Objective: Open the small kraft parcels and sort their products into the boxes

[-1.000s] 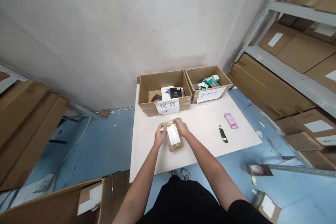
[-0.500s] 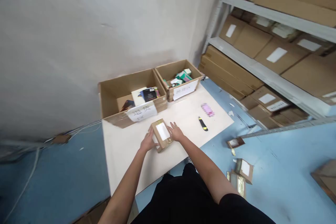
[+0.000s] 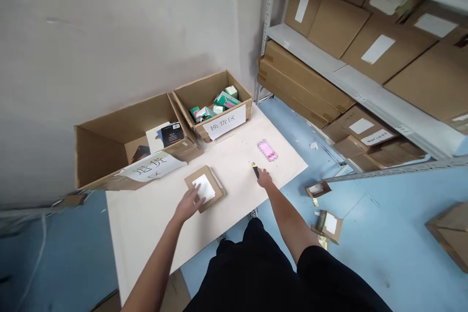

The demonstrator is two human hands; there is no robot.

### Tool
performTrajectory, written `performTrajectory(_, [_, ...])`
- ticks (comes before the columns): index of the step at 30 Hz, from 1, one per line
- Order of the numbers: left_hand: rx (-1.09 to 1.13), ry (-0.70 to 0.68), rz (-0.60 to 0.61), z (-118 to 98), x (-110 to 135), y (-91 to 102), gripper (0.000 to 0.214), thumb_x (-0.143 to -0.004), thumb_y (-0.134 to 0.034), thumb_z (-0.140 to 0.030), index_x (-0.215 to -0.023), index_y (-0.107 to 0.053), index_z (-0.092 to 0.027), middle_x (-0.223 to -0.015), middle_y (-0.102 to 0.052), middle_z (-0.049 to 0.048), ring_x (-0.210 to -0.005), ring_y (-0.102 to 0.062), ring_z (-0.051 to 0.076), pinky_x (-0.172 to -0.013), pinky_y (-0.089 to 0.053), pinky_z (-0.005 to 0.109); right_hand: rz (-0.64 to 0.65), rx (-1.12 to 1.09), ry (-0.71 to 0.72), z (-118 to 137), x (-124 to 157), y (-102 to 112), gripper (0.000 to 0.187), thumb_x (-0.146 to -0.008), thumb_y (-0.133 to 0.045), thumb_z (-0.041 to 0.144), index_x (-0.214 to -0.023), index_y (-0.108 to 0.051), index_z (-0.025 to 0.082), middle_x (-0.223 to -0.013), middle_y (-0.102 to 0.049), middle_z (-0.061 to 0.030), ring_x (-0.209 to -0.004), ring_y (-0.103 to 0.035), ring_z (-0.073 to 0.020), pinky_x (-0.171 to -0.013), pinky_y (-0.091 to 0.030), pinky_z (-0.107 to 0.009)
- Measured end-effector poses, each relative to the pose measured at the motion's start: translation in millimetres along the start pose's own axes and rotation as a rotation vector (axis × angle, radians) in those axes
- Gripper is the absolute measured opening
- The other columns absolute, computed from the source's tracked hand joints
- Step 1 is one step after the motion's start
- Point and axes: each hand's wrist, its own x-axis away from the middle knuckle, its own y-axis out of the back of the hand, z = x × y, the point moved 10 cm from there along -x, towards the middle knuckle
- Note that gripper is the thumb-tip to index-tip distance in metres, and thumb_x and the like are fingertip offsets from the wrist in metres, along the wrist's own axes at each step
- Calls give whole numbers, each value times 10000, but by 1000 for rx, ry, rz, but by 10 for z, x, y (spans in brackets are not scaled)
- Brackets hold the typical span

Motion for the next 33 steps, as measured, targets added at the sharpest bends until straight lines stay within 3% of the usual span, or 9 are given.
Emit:
performTrajectory(2, [5, 97, 115, -142, -114, -357, 940, -856, -667, -614, -1624, -393, -146, -1713, -336, 216, -1597, -285, 413, -1258, -332, 546, 1, -7, -15, -50, -92, -106, 807, -906, -653, 206, -1652, -346, 191, -1524, -463, -259, -1340, -563, -385, -1056, -496, -494])
performTrajectory(4, [11, 154, 90, -184, -133, -570, 1074, -771, -758, -617, -1628, -353, -111, -1731, -260, 256, -1617, -162, 466, -1262, -291, 603, -19, 0, -6, -46, -148, -176, 816, -906, -637, 188, -1660, -326, 172, -1482, -474, -268, -1310, -576, -386, -1048, -497, -484])
performTrajectory(8, [124, 151, -19, 28, 139, -725, 1293, -696, -818, -623, -1682, -159, -108, -1765, -109, 257, -1628, -23, 466, -1287, -222, 633, -1, 88, 19, -26, -211, -279, 852, -898, -574, 113, -1685, -261, 205, -1410, -515, -218, -1232, -612, -336, -1005, -508, -404])
performTrajectory(12, [271, 181, -80, 557, 671, -647, 1296, -730, -798, -439, -1705, 19, -190, -1790, -48, 187, -1643, -40, 387, -1316, -207, 565, 39, 180, 59, -12, -235, -336, 927, -880, -564, 75, -1704, -179, 252, -1396, -528, -183, -1201, -621, -316, -960, -510, -367])
performTrajectory(17, [305, 421, -222, 1211, 1272, -322, 1038, -859, -634, -308, -1720, -57, -247, -1780, -207, 98, -1640, -178, 309, -1326, -253, 485, 42, 178, 111, -34, -263, -345, 934, -844, -634, 134, -1684, -247, 256, -1368, -544, -192, -1212, -624, -346, -938, -515, -387])
performTrajectory(22, [201, 413, -206, 1353, 1241, 98, 938, -912, -632, -494, -1706, -183, -274, -1797, -132, 68, -1627, -228, 326, -1250, -397, 459, 112, -202, 127, 42, -236, -344, 974, -783, -658, 230, -1674, -266, 278, -1157, -646, -102, -994, -707, -288, -855, -559, -392])
performTrajectory(25, [126, 400, -78, 1435, 1098, 203, 1143, -818, -745, -603, -1712, -139, -227, -1800, -28, 114, -1638, -155, 376, -1240, -394, 502, 212, -637, 152, 381, -66, -378, 972, -771, -615, 298, -1672, -251, 286, -1037, -664, -40, -903, -722, -244, -809, -591, -380])
performTrajectory(28, [85, 323, -7, 1418, 954, 234, 1241, -771, -790, -645, -1718, -93, -248, -1799, 1, 105, -1644, -106, 392, -1255, -357, 529, 297, -967, 271, 1054, 225, -402, 974, -754, -602, 337, -1665, -259, 294, -998, -669, -19, -906, -726, -229, -832, -602, -387])
performTrajectory(33, [131, 192, -24, 1250, 838, 196, 1250, -774, -777, -693, -1720, -68, -289, -1801, -12, 94, -1637, -162, 380, -1265, -345, 500, 373, -1040, 414, 2425, 737, -631, 917, -802, -658, 380, -1639, -294, 300, -934, -671, 8, -692, -686, -186, -726, -620, -383])
